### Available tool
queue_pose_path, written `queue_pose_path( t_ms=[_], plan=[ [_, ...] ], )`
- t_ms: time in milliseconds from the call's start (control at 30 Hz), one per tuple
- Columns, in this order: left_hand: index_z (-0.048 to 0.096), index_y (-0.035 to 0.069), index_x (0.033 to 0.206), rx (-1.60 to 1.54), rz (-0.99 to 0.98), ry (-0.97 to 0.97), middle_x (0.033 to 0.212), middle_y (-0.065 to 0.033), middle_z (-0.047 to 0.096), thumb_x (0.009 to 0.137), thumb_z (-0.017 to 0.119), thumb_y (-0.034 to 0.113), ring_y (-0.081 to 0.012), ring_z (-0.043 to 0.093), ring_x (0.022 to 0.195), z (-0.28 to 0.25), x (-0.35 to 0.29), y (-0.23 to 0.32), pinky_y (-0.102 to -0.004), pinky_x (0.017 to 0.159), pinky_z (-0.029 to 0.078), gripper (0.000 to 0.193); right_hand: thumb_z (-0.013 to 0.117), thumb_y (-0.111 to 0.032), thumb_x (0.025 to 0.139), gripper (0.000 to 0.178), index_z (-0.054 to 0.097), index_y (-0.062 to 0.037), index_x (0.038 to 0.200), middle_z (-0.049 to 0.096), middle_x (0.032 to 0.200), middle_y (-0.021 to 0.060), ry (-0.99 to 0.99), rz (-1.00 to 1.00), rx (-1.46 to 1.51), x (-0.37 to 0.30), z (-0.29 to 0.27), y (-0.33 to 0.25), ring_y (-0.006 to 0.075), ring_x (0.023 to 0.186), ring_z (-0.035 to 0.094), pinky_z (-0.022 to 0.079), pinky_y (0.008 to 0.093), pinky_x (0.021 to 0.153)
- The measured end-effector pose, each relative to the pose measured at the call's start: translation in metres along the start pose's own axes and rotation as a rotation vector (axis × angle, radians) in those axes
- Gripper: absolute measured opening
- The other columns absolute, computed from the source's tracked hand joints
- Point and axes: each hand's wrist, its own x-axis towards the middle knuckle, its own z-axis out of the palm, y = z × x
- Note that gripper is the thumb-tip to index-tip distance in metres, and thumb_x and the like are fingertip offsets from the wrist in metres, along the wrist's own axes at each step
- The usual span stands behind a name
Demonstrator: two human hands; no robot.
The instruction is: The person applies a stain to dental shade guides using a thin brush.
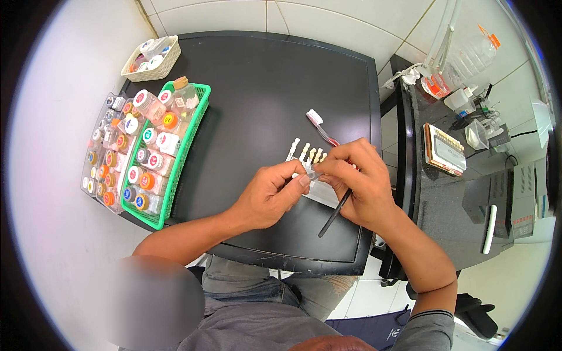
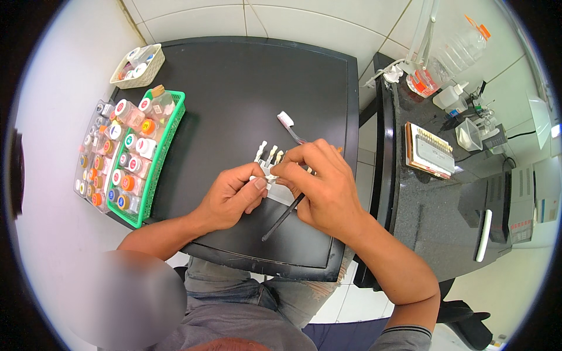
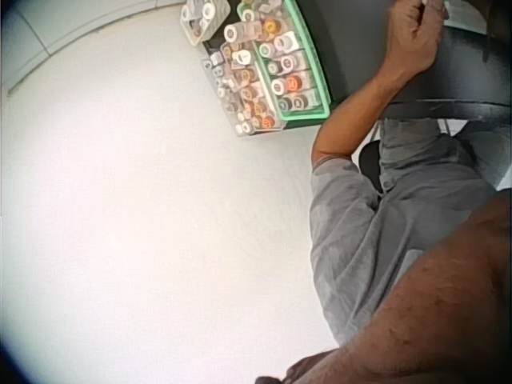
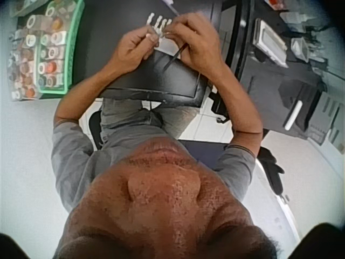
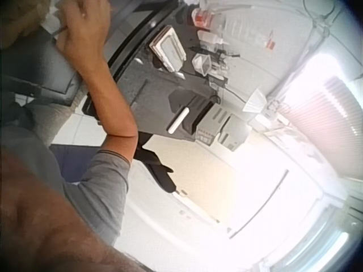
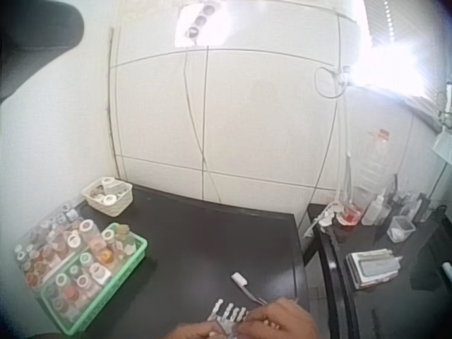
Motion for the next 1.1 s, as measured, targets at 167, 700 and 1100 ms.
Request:
queue_pose_path(
  t_ms=[167,700,1100],
  plan=[
    [0.062,0.005,0.096,0.097,0.009,-0.106,0.077,0.0045,0.054,0.120,0.055,0.020,-0.0038,0.045,0.065,-0.003,0.003,0.009,-0.0257,0.059,0.037,0.029,0.090,-0.005,0.083,0.037,0.081,-0.0104,0.118,0.074,0.115,0.0037,0.033,0.010,0.038,0.003,0.001,-0.003,0.0270,0.093,0.067,0.049,0.0413,0.081],
    [0.074,-0.001,0.112,-0.033,-0.009,0.076,0.097,-0.0023,0.072,0.110,0.074,0.005,-0.0103,0.073,0.090,0.006,0.003,0.014,-0.0267,0.081,0.058,0.006,0.088,-0.003,0.091,0.042,0.079,-0.0057,0.132,0.081,0.111,0.0109,-0.074,0.255,0.472,-0.003,-0.002,0.002,0.0330,0.098,0.075,0.052,0.0535,0.113],
    [0.068,0.000,0.108,-0.020,0.153,0.034,0.111,-0.0035,0.064,0.111,0.072,0.003,-0.0096,0.065,0.093,0.001,0.003,0.008,-0.0294,0.082,0.054,0.007,0.094,-0.007,0.086,0.026,0.079,-0.0083,0.108,0.078,0.096,0.0065,-0.109,0.173,0.425,-0.003,-0.001,0.006,0.0301,0.091,0.073,0.054,0.0452,0.099]
  ],
)
